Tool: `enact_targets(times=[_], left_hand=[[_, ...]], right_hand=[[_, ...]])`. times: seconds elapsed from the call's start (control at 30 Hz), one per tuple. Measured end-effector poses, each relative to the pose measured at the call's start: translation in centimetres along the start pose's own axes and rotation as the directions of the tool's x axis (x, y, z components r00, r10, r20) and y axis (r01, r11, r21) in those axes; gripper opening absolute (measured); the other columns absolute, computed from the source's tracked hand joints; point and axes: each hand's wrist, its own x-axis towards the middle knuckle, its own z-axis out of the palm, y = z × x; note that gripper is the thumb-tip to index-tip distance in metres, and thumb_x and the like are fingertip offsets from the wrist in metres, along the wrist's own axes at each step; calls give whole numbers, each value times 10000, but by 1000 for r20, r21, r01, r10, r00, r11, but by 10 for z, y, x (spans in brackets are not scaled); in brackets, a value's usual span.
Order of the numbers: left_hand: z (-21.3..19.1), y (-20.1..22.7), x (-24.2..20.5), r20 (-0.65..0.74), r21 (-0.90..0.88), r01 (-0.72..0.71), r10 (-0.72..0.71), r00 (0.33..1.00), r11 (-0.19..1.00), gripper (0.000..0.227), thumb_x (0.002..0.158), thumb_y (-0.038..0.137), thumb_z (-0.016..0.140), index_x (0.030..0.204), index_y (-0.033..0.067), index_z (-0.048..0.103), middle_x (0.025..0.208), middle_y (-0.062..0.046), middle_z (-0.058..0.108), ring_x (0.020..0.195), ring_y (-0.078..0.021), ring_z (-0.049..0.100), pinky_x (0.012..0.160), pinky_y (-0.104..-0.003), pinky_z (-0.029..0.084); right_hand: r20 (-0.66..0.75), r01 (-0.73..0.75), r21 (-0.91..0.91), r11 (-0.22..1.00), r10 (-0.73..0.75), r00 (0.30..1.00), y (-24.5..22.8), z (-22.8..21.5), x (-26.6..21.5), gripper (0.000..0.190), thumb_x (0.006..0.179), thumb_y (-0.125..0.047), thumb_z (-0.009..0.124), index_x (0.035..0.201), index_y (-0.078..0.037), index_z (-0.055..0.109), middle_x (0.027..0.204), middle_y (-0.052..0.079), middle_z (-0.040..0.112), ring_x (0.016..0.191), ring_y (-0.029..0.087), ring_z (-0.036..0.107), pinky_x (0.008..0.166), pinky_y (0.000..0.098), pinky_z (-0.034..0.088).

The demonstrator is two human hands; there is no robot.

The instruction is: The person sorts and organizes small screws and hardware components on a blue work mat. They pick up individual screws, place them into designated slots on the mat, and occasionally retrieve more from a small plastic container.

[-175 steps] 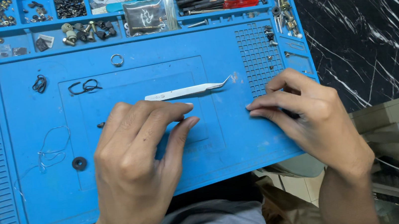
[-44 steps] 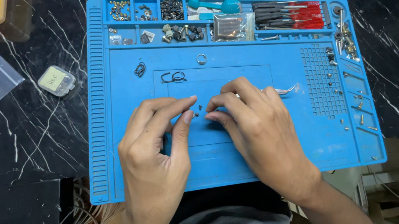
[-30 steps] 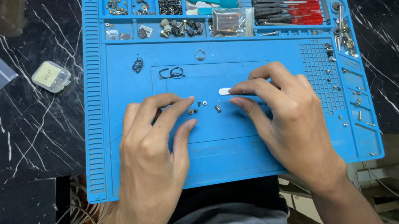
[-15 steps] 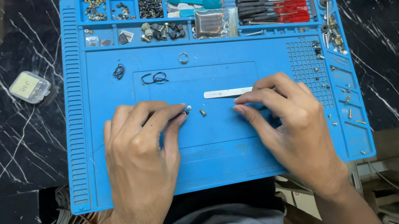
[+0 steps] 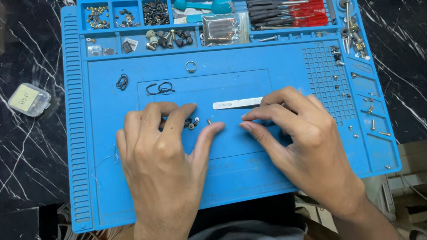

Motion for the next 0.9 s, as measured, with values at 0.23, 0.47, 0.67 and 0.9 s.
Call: enact_targets(times=[0.23, 0.47, 0.67, 0.9], left_hand=[[-8, 6, 1, 6, -49, 9, -9, 1000, 999, 206, 1053, 262, 885, 1211, 133, 856, 1173, -52, 765, 1068, -347, 639, 887, -514, 476], [-5, 42, 2, -12, -149, -93, 92, 996, 984, 274, 1078, 257, 892, 1301, 109, 836, 1224, -73, 757, 1072, -346, 636, 835, -502, 460], [16, 62, 7, 58, -301, -218, 246, 968, 929, 270, 1105, 259, 837, 1318, 98, 798, 1249, -88, 749, 1108, -356, 631, 848, -522, 468], [45, 87, 15, 104, -371, -330, 392, 914, 868, 275, 1098, 214, 840, 1314, 51, 791, 1228, -112, 727, 1116, -371, 623, 846, -521, 492]], right_hand=[[-2, 7, 19, 1000, -7, 1000, 1, -5, -2, 75, 1092, -152, 849, 1147, -111, 819, 1103, 73, 747, 1023, 248, 727, 907, 428, 476], [-85, -95, 3, 995, 95, 992, 29, -37, -17, 101, 1121, -59, 846, 1220, -41, 835, 1178, 125, 788, 812, 207, 599, 797, 351, 530], [-158, -176, -106, 979, 158, 975, 74, -69, -38, 103, 1179, 61, 840, 1282, 70, 838, 1216, 205, 788, 875, 258, 597, 875, 404, 542], [-225, -275, -82, 958, 251, 942, 104, -87, -57, 93, 1215, 118, 803, 1280, 79, 856, 1203, 213, 802, 988, 268, 674, 901, 372, 550]])
